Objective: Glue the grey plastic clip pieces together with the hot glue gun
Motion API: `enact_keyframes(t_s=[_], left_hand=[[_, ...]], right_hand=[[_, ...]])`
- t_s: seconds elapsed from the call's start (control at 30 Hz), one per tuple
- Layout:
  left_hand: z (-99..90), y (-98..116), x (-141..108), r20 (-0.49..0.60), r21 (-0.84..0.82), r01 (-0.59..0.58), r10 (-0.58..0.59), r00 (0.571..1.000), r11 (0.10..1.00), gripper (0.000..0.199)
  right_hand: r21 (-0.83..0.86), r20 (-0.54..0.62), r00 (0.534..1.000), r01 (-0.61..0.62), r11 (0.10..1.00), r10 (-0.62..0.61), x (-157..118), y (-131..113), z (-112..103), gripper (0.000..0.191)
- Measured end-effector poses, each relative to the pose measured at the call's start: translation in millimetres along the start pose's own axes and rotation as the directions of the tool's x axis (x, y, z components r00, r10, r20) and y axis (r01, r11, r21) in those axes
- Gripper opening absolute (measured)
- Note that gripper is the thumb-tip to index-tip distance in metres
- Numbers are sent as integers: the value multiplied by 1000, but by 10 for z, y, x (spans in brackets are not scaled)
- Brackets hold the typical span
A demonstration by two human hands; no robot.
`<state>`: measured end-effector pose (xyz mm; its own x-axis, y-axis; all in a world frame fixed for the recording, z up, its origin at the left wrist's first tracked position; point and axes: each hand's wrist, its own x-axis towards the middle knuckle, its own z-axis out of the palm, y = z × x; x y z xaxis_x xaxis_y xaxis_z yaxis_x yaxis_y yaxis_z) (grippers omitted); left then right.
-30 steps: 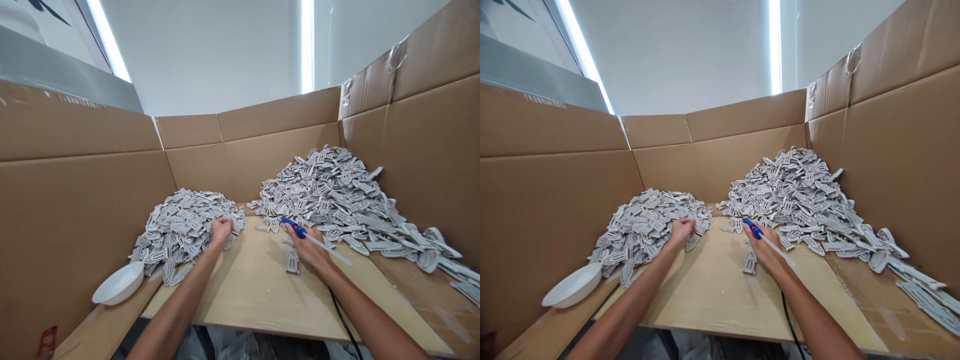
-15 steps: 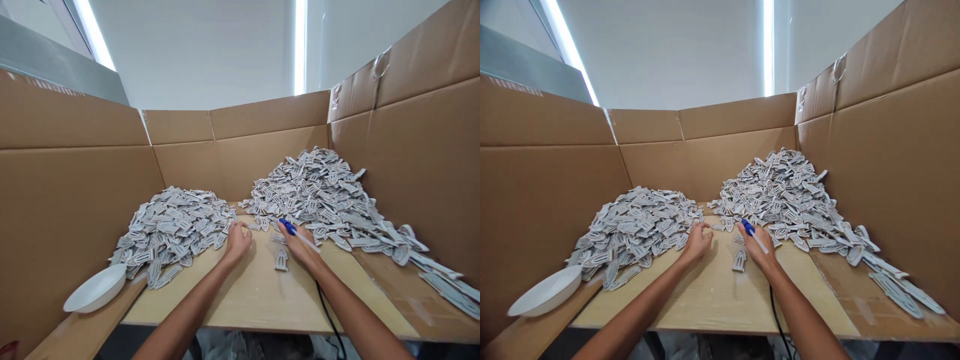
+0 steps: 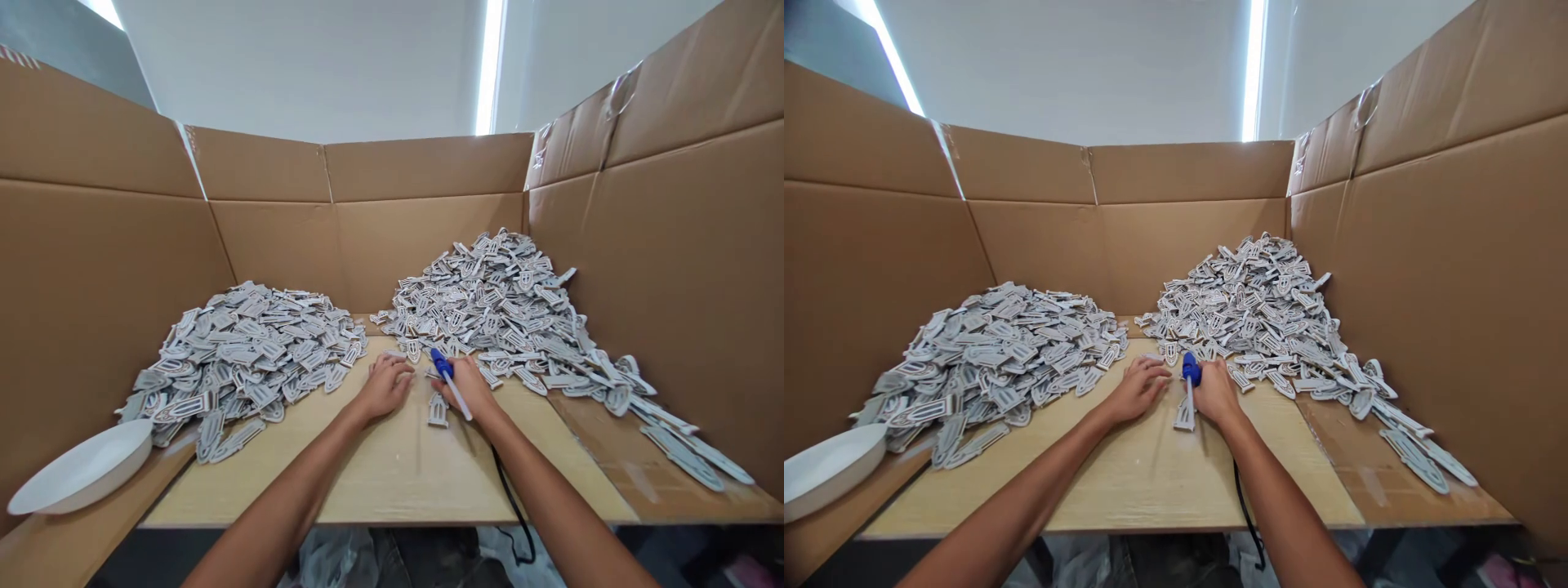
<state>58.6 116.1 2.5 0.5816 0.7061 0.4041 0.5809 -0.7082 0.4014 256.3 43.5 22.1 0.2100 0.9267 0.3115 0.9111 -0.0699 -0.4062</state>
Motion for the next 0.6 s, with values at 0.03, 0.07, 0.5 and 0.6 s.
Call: enact_keyframes(t_s=[0.03, 0.07, 0.5, 0.6], left_hand=[[7, 28, -6, -7, -34, -20, 20, 1000, 999, 31], [15, 54, -11, -16, -64, -32, 31, 999, 997, 31], [23, 184, 1, -251, -201, 56, -107, 962, 978, 15], [23, 203, 26, -219, -420, 102, -210, 953, 902, 20]], right_hand=[[0, 12, 1000, 14, 1000, -14, -7, -12, 3, 22], [-1, 16, 1000, 21, 1000, -21, -11, -19, 9, 19], [59, -72, 997, 6, 998, -2, 57, 82, 91, 25], [231, -144, 989, 57, 971, -24, 53, 83, 104, 17]])
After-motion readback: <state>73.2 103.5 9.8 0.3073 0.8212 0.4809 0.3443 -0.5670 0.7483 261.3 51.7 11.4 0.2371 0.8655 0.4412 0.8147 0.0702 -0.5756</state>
